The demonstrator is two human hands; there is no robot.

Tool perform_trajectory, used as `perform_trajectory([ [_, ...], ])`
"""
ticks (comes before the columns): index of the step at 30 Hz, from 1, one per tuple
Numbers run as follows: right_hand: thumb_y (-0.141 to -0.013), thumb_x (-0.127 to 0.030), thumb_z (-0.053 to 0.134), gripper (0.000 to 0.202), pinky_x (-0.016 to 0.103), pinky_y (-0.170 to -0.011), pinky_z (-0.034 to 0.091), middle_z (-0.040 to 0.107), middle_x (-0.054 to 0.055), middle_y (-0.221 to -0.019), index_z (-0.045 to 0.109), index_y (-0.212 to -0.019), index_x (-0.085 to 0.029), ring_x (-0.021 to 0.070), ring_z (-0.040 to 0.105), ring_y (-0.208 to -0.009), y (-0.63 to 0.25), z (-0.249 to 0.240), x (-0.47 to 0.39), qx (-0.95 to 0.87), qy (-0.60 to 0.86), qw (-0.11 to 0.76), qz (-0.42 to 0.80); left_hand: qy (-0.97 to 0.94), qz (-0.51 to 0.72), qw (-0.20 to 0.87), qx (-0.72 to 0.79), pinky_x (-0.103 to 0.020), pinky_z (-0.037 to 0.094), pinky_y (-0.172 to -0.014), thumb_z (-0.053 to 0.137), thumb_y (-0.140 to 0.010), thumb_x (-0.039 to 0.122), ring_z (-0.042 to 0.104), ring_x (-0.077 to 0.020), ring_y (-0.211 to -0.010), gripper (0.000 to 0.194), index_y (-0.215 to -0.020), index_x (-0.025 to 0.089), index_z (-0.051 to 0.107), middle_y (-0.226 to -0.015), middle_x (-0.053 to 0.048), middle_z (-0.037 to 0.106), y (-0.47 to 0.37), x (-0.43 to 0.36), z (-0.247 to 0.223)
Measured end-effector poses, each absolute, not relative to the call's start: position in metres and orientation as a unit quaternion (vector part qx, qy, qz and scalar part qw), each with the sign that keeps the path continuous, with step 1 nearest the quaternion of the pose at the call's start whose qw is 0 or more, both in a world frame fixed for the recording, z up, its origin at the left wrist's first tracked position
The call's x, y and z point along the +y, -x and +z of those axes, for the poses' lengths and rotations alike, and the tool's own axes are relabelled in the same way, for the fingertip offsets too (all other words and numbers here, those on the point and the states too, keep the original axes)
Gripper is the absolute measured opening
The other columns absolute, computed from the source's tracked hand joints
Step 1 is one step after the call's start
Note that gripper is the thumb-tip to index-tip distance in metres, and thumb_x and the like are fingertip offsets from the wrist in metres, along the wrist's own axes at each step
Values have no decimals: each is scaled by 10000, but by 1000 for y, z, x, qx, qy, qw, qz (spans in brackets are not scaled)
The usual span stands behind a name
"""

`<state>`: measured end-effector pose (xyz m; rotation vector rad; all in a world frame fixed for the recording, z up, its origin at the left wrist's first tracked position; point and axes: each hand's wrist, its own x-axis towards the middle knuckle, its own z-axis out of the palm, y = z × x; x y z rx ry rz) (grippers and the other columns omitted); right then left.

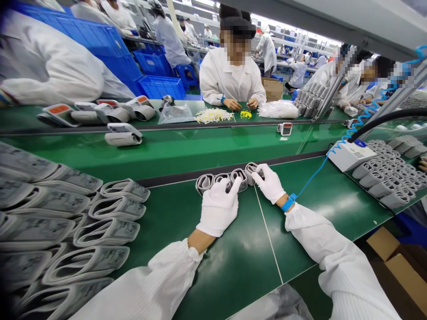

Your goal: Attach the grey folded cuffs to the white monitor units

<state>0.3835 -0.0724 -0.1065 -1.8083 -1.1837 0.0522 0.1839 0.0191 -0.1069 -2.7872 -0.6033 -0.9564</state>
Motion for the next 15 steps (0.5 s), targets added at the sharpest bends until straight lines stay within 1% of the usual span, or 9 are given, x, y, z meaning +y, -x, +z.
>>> perform_trajectory([
  [2,-985,-506,550,284,295,-789,496,648,9,-866,526,-981,-223,184,636,-786,-384,-106,-72,-476,743,470,18,926,-307,78,-207,-445,428,-711,558,-904,171,606,-348,-1075,529,-1432,197,588,-1271,-187,642,-185,19,-108],
  [5,-983,-540,524,316,265,-721,469,601,-17,-794,502,-941,-227,160,595,-710,-389,-107,-70,-444,759,475,23,927,-301,72,-211,-458,429,-731,563,-902,180,579,-354,-1112,524,-1425,161,587,-1323,-203,611,-186,18,-110],
  [8,-992,-564,480,337,245,-691,466,585,-35,-743,487,-932,-232,147,590,-665,-395,-111,-67,-422,775,470,27,929,-299,70,-208,-456,419,-717,560,-904,180,578,-353,-1094,507,-1409,159,595,-1311,-199,617,-187,17,-109],
  [12,-1029,-532,373,363,255,-647,475,570,-31,-626,512,-885,-228,156,588,-570,-412,-118,-66,-392,800,453,14,922,-315,85,-210,-448,411,-706,546,-918,184,595,-353,-1057,431,-1336,131,635,-1282,-208,636,-187,15,-108],
  [13,-1034,-510,353,370,265,-649,478,575,-18,-619,528,-875,-225,166,591,-574,-419,-119,-67,-381,809,447,0,918,-324,88,-211,-450,414,-709,540,-923,184,597,-356,-1060,420,-1327,120,638,-1277,-213,639,-186,16,-108],
  [15,-1032,-460,343,364,296,-697,501,621,29,-676,573,-893,-215,197,627,-657,-434,-119,-72,-356,826,436,-36,912,-342,86,-211,-455,424,-718,534,-930,181,601,-362,-1070,428,-1341,101,622,-1269,-221,645,-185,17,-109],
])
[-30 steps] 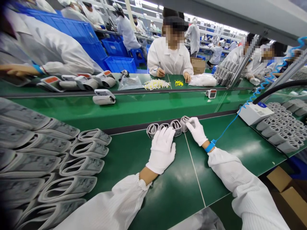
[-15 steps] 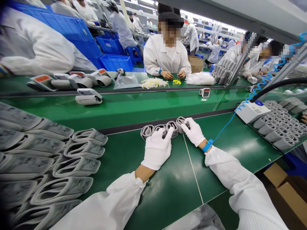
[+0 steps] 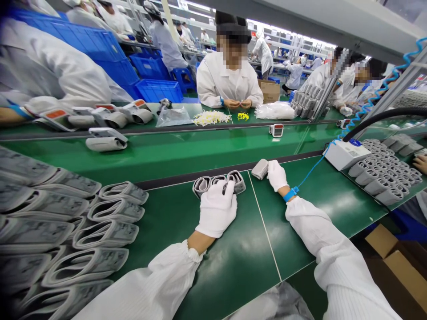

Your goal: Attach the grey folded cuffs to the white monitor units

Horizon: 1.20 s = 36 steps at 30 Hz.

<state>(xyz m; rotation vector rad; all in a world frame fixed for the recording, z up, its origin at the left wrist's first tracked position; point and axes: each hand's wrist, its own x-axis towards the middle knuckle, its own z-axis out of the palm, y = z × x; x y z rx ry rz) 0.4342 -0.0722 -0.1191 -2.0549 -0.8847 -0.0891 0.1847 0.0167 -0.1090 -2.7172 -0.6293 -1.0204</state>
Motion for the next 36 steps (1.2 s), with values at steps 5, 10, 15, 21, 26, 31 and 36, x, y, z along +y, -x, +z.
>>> perform_trajectory([
  [5,-959,-328,437,336,438,-999,514,637,202,-1239,646,-1153,-150,289,644,-1140,-459,-107,-90,-305,848,411,-137,898,-392,27,-201,-489,477,-840,557,-916,171,609,-367,-1118,514,-1420,76,528,-1298,-234,637,-183,20,-115],
  [10,-985,-248,448,418,448,-1124,478,527,197,-1451,564,-1378,-165,284,538,-1375,-410,-90,-91,-442,735,412,-308,867,-477,-23,-142,-481,501,-1007,548,-887,85,607,-350,-1237,633,-1505,104,412,-1318,-224,639,-186,24,-123],
  [15,-946,-212,550,439,369,-1035,557,618,124,-1397,562,-1385,-224,246,636,-1266,-339,-99,-73,-645,667,344,-142,856,-507,-22,-98,-448,521,-1039,515,-873,24,641,-324,-1227,696,-1544,127,364,-1305,-209,656,-187,27,-129],
  [21,-949,-301,567,142,360,-917,544,673,92,-1081,608,-1043,-203,224,663,-1004,-353,-107,-61,-545,710,442,-60,878,-466,1,-113,-457,542,-946,545,-847,37,667,-344,-1163,697,-1520,128,389,-1267,-212,679,-187,26,-125],
  [26,-899,-380,582,184,306,-775,537,631,51,-904,534,-879,-204,178,613,-792,-376,-117,-55,-444,739,507,-10,890,-442,10,-112,-454,528,-930,541,-868,55,652,-343,-1183,653,-1501,150,411,-1288,-203,668,-189,20,-122],
  [31,-992,-324,409,233,244,-593,528,602,-9,-638,548,-857,-194,142,603,-561,-393,-130,-55,-405,767,497,15,894,-415,-15,-171,-464,534,-898,559,-900,130,661,-343,-1047,491,-1389,102,528,-1149,-212,670,-185,22,-120],
  [36,-923,-206,504,206,318,-909,575,718,98,-1044,684,-1021,-177,191,695,-941,-393,-134,-59,-418,774,474,-35,880,-446,-33,-162,-502,523,-982,549,-901,106,629,-362,-1136,512,-1411,95,513,-1216,-240,638,-180,30,-122],
])
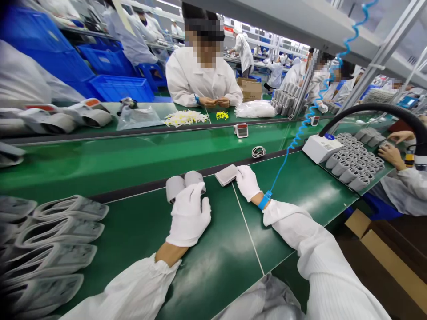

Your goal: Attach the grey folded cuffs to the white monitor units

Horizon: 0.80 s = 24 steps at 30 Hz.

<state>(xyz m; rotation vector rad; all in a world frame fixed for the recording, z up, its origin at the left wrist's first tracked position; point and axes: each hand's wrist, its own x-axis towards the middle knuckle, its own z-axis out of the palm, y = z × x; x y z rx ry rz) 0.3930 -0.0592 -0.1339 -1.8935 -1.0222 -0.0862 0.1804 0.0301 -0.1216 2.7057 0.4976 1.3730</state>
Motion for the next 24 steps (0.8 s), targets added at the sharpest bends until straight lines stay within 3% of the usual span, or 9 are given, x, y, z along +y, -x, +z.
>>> perform_trajectory([
  [5,-790,-53,450,469,399,-1029,560,687,140,-1194,686,-1185,-140,220,688,-1032,-391,-132,-68,-432,762,477,-69,-855,507,7,113,-516,496,-1055,585,-862,71,591,-361,-1250,653,-1492,143,426,-1268,-221,617,-173,34,-121],
  [9,-884,-105,443,458,512,-1184,428,633,171,-1316,643,-1293,-150,284,580,-1283,-387,-118,-77,-437,741,492,-130,-880,418,12,226,-671,384,-1119,663,-842,186,369,-498,-1457,669,-1474,126,453,-1483,-281,485,-164,51,-122],
  [11,-941,-144,436,431,494,-1169,450,617,167,-1347,628,-1326,-171,284,571,-1306,-377,-110,-81,-467,719,486,-169,-892,364,56,263,-658,394,-1124,658,-845,203,350,-493,-1475,650,-1464,135,473,-1555,-265,432,-160,62,-123],
  [14,-975,-170,443,428,411,-1055,551,613,151,-1359,604,-1370,-204,259,643,-1211,-354,-105,-84,-534,687,465,-161,-887,352,109,280,-561,466,-1100,645,-866,225,495,-422,-1377,585,-1432,156,517,-1531,-218,488,-156,73,-122],
  [16,-975,-186,472,457,364,-938,603,588,141,-1407,567,-1421,-220,209,714,-980,-339,-106,-83,-574,680,443,-110,-879,363,124,284,-528,492,-1074,648,-879,261,558,-392,-1292,513,-1378,176,566,-1451,-184,562,-155,74,-120],
  [18,-956,-208,529,543,349,-852,624,510,145,-1514,497,-1498,-238,155,703,-778,-329,-110,-81,-607,681,406,-55,-875,377,131,273,-511,506,-1051,642,-888,278,586,-373,-1239,447,-1323,184,599,-1365,-166,610,-154,71,-119],
  [19,-943,-214,556,602,353,-845,627,452,151,-1572,454,-1535,-247,157,708,-787,-326,-111,-79,-622,681,385,-34,-875,384,134,263,-503,512,-1040,633,-893,276,594,-366,-1226,425,-1305,179,605,-1337,-169,620,-153,70,-119],
  [22,-937,-223,592,684,389,-963,601,316,143,-1669,383,-1588,-253,268,668,-1208,-323,-111,-77,-653,674,345,-2,-875,410,144,216,-485,530,-1010,598,-918,258,622,-344,-1189,355,-1258,157,612,-1274,-182,642,-149,66,-122],
  [24,-963,-234,581,604,403,-1063,550,376,118,-1644,441,-1550,-254,281,550,-1390,-323,-107,-78,-672,651,353,16,-872,427,160,177,-457,548,-983,595,-933,251,649,-316,-1143,290,-1208,165,623,-1227,-167,665,-144,65,-123],
])
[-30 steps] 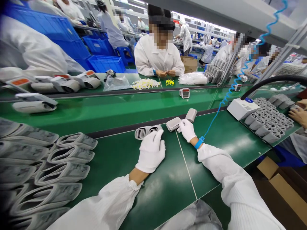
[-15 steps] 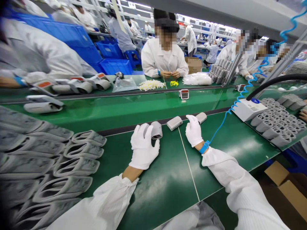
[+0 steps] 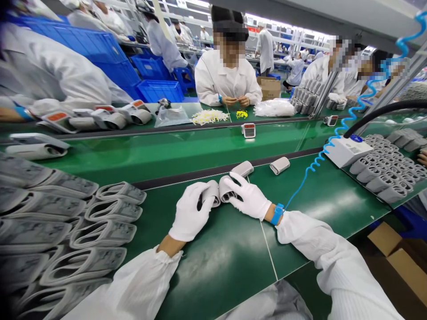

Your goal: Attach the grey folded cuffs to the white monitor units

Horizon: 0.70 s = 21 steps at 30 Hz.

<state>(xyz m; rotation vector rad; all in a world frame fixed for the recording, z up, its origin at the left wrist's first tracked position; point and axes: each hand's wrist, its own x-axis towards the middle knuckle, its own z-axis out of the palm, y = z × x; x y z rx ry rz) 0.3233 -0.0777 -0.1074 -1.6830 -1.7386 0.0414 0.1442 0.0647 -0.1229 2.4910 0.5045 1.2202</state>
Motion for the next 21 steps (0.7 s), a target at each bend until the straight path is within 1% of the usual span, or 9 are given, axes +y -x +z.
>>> perform_trajectory([
  [2,-996,-254,561,462,385,-1110,512,534,93,-1529,541,-1457,-252,242,576,-1360,-322,-103,-80,-676,623,390,45,-867,439,185,145,-409,566,-939,598,-943,233,675,-274,-1077,220,-1154,185,633,-1171,-133,688,-138,63,-122],
  [5,-1020,-295,556,267,342,-1043,531,711,75,-1243,666,-1252,-224,204,678,-1153,-318,-98,-82,-626,630,455,62,-865,449,186,124,-404,567,-909,585,-948,222,683,-259,-1017,190,-1130,197,632,-1108,-114,704,-131,58,-118],
  [7,-1014,-323,571,219,332,-970,546,738,72,-1122,702,-1147,-207,202,701,-1039,-316,-98,-83,-588,655,471,62,-873,452,143,111,-479,546,-952,620,-925,290,665,-313,-1076,316,-1223,186,608,-1159,-152,693,-127,53,-113],
  [9,-1000,-326,574,214,337,-935,547,749,73,-1078,721,-1092,-199,210,708,-990,-316,-101,-83,-569,669,475,61,-887,444,102,80,-548,517,-1002,689,-874,372,628,-373,-1177,552,-1367,181,534,-1266,-199,652,-126,47,-108],
  [11,-994,-296,538,227,331,-898,552,765,67,-1025,737,-1029,-193,209,717,-938,-316,-105,-82,-547,677,486,71,-899,428,79,39,-553,513,-1016,734,-839,367,608,-384,-1234,691,-1454,220,457,-1337,-207,615,-127,42,-105],
  [14,-988,-266,480,285,312,-825,561,779,53,-947,749,-935,-187,199,723,-858,-317,-110,-81,-527,687,490,103,-909,412,65,6,-488,554,-922,693,-832,208,659,-333,-1140,714,-1485,275,411,-1271,-171,647,-130,40,-103],
  [16,-983,-276,477,295,307,-803,558,782,46,-938,753,-927,-190,201,722,-849,-317,-112,-81,-525,694,481,108,-908,413,67,1,-467,563,-872,645,-804,124,680,-312,-1053,759,-1505,265,387,-1190,-152,675,-131,40,-105],
  [18,-978,-279,478,293,305,-797,553,782,42,-939,757,-936,-196,204,721,-852,-316,-113,-82,-524,701,472,102,-903,423,69,1,-495,558,-907,641,-782,108,675,-322,-1056,797,-1520,238,369,-1175,-155,678,-131,41,-108],
  [21,-976,-261,467,304,304,-796,547,782,44,-942,761,-934,-201,205,720,-850,-313,-113,-84,-527,705,464,94,-893,444,72,21,-548,530,-994,699,-789,171,657,-356,-1119,753,-1486,195,413,-1212,-181,667,-130,40,-111],
])
